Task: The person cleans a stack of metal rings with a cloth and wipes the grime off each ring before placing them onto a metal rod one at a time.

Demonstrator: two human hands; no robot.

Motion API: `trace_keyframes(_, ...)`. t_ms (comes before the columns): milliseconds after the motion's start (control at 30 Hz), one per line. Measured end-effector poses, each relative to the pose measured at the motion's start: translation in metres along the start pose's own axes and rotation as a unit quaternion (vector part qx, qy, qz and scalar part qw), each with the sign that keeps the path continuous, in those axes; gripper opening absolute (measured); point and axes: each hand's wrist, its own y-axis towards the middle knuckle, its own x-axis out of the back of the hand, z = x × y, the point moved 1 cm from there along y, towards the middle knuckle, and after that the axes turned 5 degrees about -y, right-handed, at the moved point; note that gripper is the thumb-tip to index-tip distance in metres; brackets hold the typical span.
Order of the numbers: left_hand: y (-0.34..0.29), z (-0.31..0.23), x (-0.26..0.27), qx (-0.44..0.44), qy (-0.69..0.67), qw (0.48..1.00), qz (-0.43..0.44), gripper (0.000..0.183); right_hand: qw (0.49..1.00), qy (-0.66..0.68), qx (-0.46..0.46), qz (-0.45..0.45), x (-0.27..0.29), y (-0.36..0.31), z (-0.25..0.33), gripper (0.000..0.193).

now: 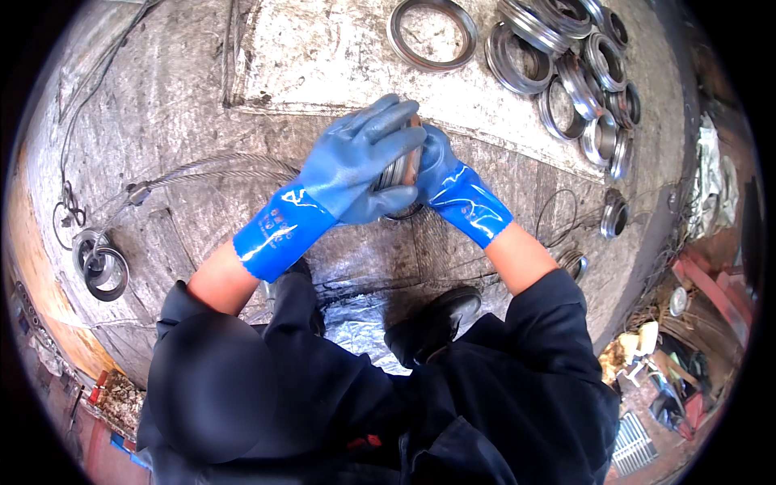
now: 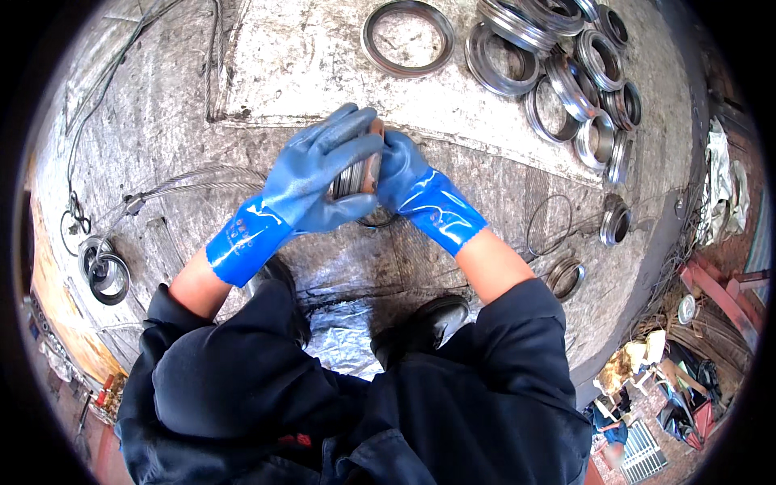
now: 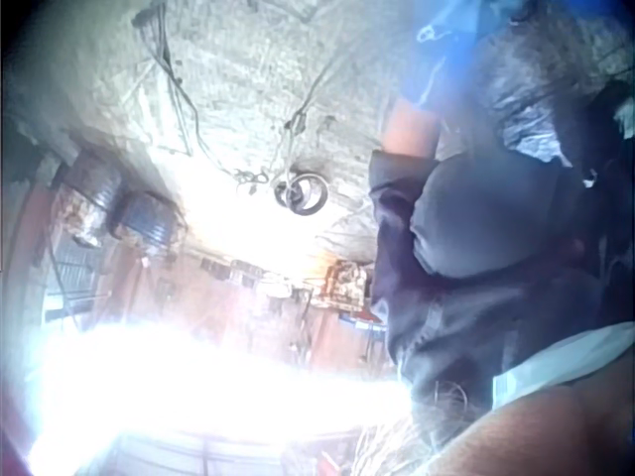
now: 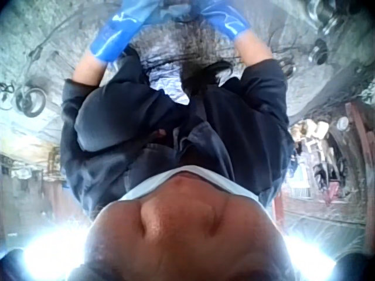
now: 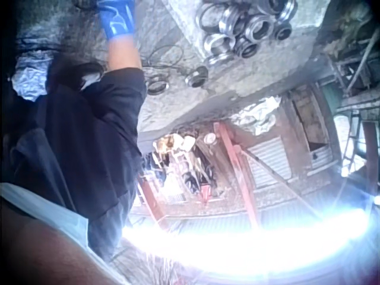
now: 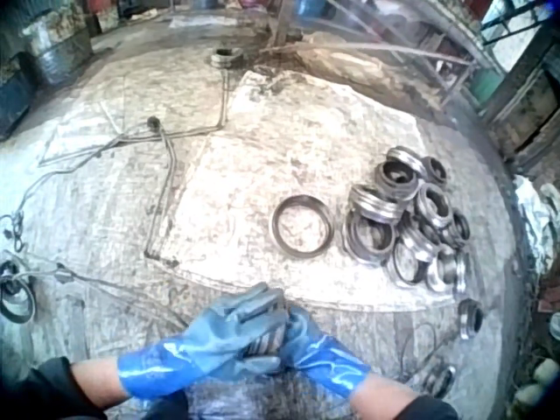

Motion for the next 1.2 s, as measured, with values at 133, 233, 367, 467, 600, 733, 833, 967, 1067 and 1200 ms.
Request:
trace_keyframes(133,0.009,0.001,0.000,0.014,-0.019,1.000,-0.005,0.066,0.994,-0.044,-0.062,0.083,-0.009,0.005,-0.022,0.036)
trace_keyframes(233,0.009,0.006,0.001,-0.006,-0.043,0.999,-0.011,0.068,0.955,-0.200,-0.026,0.216,0.003,0.009,-0.034,0.042)
trace_keyframes(367,-0.001,0.004,0.003,-0.008,-0.037,0.999,-0.002,0.070,0.958,-0.020,-0.168,0.231,0.013,0.000,-0.028,0.044)
trace_keyframes(467,-0.005,0.005,0.001,-0.021,-0.039,0.999,-0.003,0.074,0.918,0.221,-0.287,0.163,0.004,-0.010,-0.027,0.046)
trace_keyframes(600,-0.008,0.002,0.002,-0.008,-0.028,0.999,-0.022,0.077,0.733,0.575,-0.359,0.057,-0.003,-0.025,-0.044,0.050)
trace_keyframes(733,-0.027,0.012,0.029,0.046,-0.016,0.998,-0.040,0.070,0.713,0.599,-0.344,-0.120,0.080,-0.060,-0.035,0.050)
trace_keyframes(833,-0.056,0.031,0.081,0.067,0.080,0.994,-0.036,0.055,0.813,0.349,-0.387,-0.259,0.151,-0.085,-0.018,0.062)
trace_keyframes(967,-0.108,0.054,0.136,0.084,0.125,0.989,-0.007,0.050,0.862,-0.380,-0.305,-0.140,0.198,-0.100,0.004,0.068)
trace_keyframes(1067,-0.153,0.076,0.162,0.117,0.219,0.967,0.049,0.049,0.915,-0.298,-0.271,-0.020,0.150,-0.072,0.027,0.074)
trace_keyframes(1200,-0.184,0.092,0.173,0.149,0.291,0.942,0.079,0.036,0.911,-0.004,-0.401,0.090,0.064,-0.040,0.035,0.072)
